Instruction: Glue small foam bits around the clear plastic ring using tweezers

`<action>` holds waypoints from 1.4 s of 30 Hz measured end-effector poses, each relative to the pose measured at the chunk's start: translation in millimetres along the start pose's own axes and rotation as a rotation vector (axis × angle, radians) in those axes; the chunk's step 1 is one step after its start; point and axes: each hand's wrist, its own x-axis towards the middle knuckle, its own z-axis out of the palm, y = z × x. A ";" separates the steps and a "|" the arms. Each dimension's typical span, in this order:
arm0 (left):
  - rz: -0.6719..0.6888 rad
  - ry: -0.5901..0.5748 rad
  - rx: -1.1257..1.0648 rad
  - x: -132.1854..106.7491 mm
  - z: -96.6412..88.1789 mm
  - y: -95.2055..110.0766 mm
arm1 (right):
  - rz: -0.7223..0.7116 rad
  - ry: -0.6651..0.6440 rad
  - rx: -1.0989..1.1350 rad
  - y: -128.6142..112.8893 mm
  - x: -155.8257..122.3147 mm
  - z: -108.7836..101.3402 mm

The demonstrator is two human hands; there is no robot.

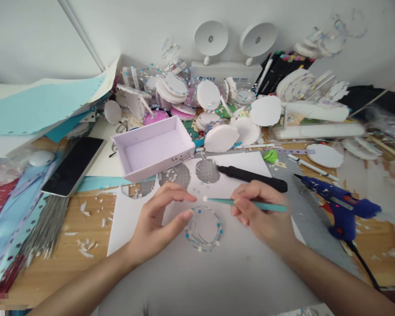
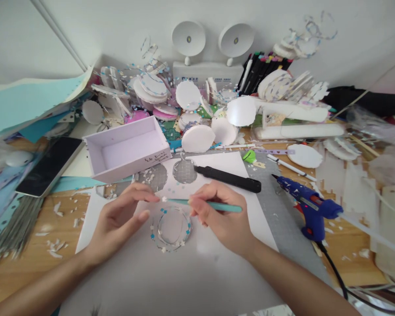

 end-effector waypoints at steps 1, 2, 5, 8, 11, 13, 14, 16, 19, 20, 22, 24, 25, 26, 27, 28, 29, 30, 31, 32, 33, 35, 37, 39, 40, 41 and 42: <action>0.014 -0.023 -0.015 -1.2 0.8 0.5 | -0.010 -0.029 0.019 -1.3 -3.5 2.0; 0.028 -0.043 -0.031 -2.5 1.7 0.8 | -0.018 -0.052 0.027 -2.5 -6.2 3.9; 0.067 -0.061 -0.071 -6.2 3.9 1.4 | -0.031 -0.100 0.024 -5.3 -9.9 8.1; 0.084 -0.053 -0.086 -7.3 5.0 3.0 | -0.045 -0.126 0.020 -6.7 -9.9 9.6; 0.097 -0.051 -0.078 -6.5 4.6 5.0 | -0.071 -0.128 0.007 -7.9 -9.9 9.9; 0.112 -0.066 -0.064 -5.7 3.6 6.0 | -0.088 -0.117 0.001 -8.6 -10.1 9.8; 0.122 -0.073 -0.057 -5.3 3.1 6.4 | -0.094 -0.111 0.003 -8.9 -10.2 9.8; 0.148 -0.080 -0.043 -4.8 2.4 6.7 | -0.104 -0.105 0.010 -9.2 -10.2 9.7; 0.168 -0.085 -0.021 -4.6 2.1 6.3 | -0.100 -0.119 -0.005 -9.9 -9.6 9.7; 0.168 -0.089 -0.014 -4.7 2.2 6.2 | -0.096 -0.126 -0.019 -10.3 -9.4 9.7; 0.169 -0.094 -0.006 -5.2 2.4 6.0 | -0.090 -0.138 -0.042 -11.3 -9.3 9.6; 0.172 -0.098 -0.001 -5.5 2.7 6.0 | -0.092 -0.152 -0.046 -11.9 -9.7 9.1; 0.172 -0.100 0.002 -5.6 2.8 6.1 | -0.098 -0.161 -0.044 -12.0 -10.0 8.9; 0.169 -0.101 0.004 -5.6 2.8 6.1 | -0.105 -0.169 -0.045 -11.9 -10.4 8.6; 0.165 -0.101 0.003 -5.4 2.9 6.1 | -0.119 -0.173 -0.044 -11.6 -10.9 8.3; 0.159 -0.099 -0.002 -5.2 2.9 6.0 | -0.135 -0.169 -0.047 -11.2 -11.3 8.0; 0.152 -0.095 -0.007 -5.0 2.8 5.9 | -0.156 -0.158 -0.053 -10.6 -11.5 7.7; 0.144 -0.089 -0.013 -4.8 2.8 5.8 | -0.190 -0.137 -0.064 -10.1 -11.7 7.5; 0.138 -0.082 -0.020 -4.7 2.7 5.6 | -0.238 -0.110 -0.081 -9.6 -11.6 7.4; 0.135 -0.077 -0.026 -4.6 2.6 5.6 | -0.304 -0.080 -0.111 -9.4 -11.5 7.2; 0.139 -0.076 -0.032 -4.7 2.6 5.8 | -0.381 -0.053 -0.159 -9.4 -11.2 7.2; 0.163 -0.090 -0.037 -4.9 2.9 6.7 | -0.542 -0.041 -0.300 -10.3 -10.7 7.5; 0.200 -0.121 -0.036 -5.0 3.8 8.2 | -0.703 -0.102 -0.476 -11.9 -10.3 8.4; 0.228 -0.165 -0.033 -4.8 5.4 9.9 | -0.878 -0.192 -0.633 -12.6 -9.6 10.1; 0.236 -0.188 -0.035 -4.6 6.3 10.7 | -0.981 -0.235 -0.699 -12.2 -8.9 11.3; 0.237 -0.207 -0.045 -4.5 7.2 11.4 | -1.084 -0.264 -0.755 -11.4 -7.9 12.8; 0.226 -0.219 -0.061 -4.5 8.1 12.0 | -1.180 -0.278 -0.796 -10.1 -6.5 14.7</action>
